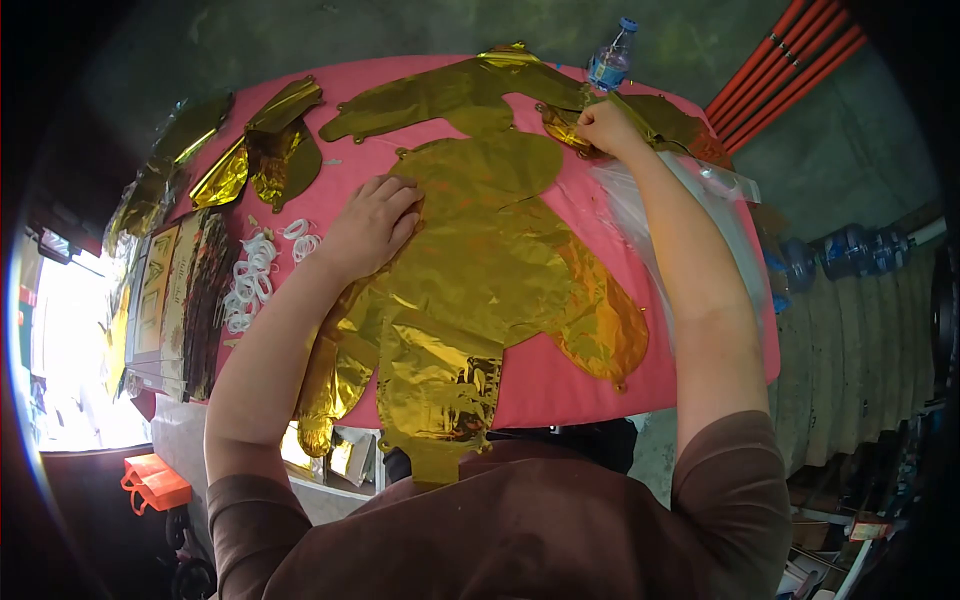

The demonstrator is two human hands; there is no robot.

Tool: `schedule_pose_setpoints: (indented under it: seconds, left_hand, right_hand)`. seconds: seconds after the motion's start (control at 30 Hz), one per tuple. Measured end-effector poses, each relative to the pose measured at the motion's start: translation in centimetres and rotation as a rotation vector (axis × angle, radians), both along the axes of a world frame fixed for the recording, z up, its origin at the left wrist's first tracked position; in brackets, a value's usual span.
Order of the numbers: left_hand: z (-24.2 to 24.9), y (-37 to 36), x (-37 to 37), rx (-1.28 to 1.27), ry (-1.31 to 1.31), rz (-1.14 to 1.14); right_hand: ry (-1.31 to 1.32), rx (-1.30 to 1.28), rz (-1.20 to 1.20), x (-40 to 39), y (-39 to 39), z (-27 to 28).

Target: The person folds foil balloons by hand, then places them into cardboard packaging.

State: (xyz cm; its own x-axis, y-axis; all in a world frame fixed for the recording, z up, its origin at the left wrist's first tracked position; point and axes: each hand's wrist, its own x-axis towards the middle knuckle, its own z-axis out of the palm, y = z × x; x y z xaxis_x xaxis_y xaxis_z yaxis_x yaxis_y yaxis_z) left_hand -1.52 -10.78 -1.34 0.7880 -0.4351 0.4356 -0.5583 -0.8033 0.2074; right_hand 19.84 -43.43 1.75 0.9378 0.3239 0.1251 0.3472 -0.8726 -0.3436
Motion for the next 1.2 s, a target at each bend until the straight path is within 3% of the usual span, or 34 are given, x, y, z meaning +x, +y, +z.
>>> schedule_pose_setpoints:
  seconds: [0.13,0.2,0.3,0.33,0.4,0.43,0.5,0.53,0.57,0.63,0.73,0.93,1.07,1.13,1.2]
  left_hand:
    - [0.1,0.0,0.0,0.009,0.015,0.008]
    - [0.2,-0.1,-0.1,0.009,0.014,0.008]
    - [0.2,-0.1,-0.1,0.007,0.031,0.015]
    - [0.1,0.0,-0.1,0.007,0.021,0.013]
    - [0.0,0.0,0.0,0.005,0.01,0.012]
    - [0.0,0.0,0.0,0.013,0.013,0.011]
    - [0.1,0.0,0.0,0.022,0.016,0.012]
    - [0.1,0.0,0.0,0.017,0.015,0.011]
    - [0.1,0.0,0.0,0.012,0.013,0.009]
    - [0.1,0.0,0.0,0.012,0.015,0.011]
    - [0.1,0.0,-0.1,0.008,0.016,0.016]
    - [0.1,0.0,0.0,0.008,0.026,0.02]
    - [0.1,0.0,-0.1,0.003,0.033,0.023]
    - [0.1,0.0,-0.1,0.008,0.033,0.026]
    - [0.0,0.0,0.0,0.013,0.031,0.022]
  right_hand:
    - [0.243,0.259,0.026,0.5,-0.7,-0.6]
    - [0.47,0.578,-0.07,0.3,-0.7,-0.5]
    - [0.501,0.721,-0.247,-1.3,-0.3,0.9]
    - [0.501,0.72,-0.248,-0.8,-0.5,0.6]
    - [0.189,0.299,-0.141,-0.1,-0.5,0.5]
    - [0.189,0.298,-0.141,-0.1,-0.6,0.1]
    - [-0.25,-0.006,0.118,-1.9,0.6,0.3]
    - [-0.324,0.01,0.178,-1.7,0.8,-0.7]
    - [-0.324,0.011,0.178,-2.3,1.2,-0.4]
    - [-0.385,-0.303,0.339,-3.5,1.8,0.2]
    - [-0.386,-0.387,0.343,-3.5,2.1,0.2]
    - [-0.203,-0.362,0.167,-4.4,2.8,1.2]
    - [-0.248,-0.314,0.164,-3.0,2.5,-0.1]
    - [-0.115,-0.045,0.106,-2.3,2.3,-0.5]
    - [-0.023,0.051,0.079,-1.5,1.8,-0.7]
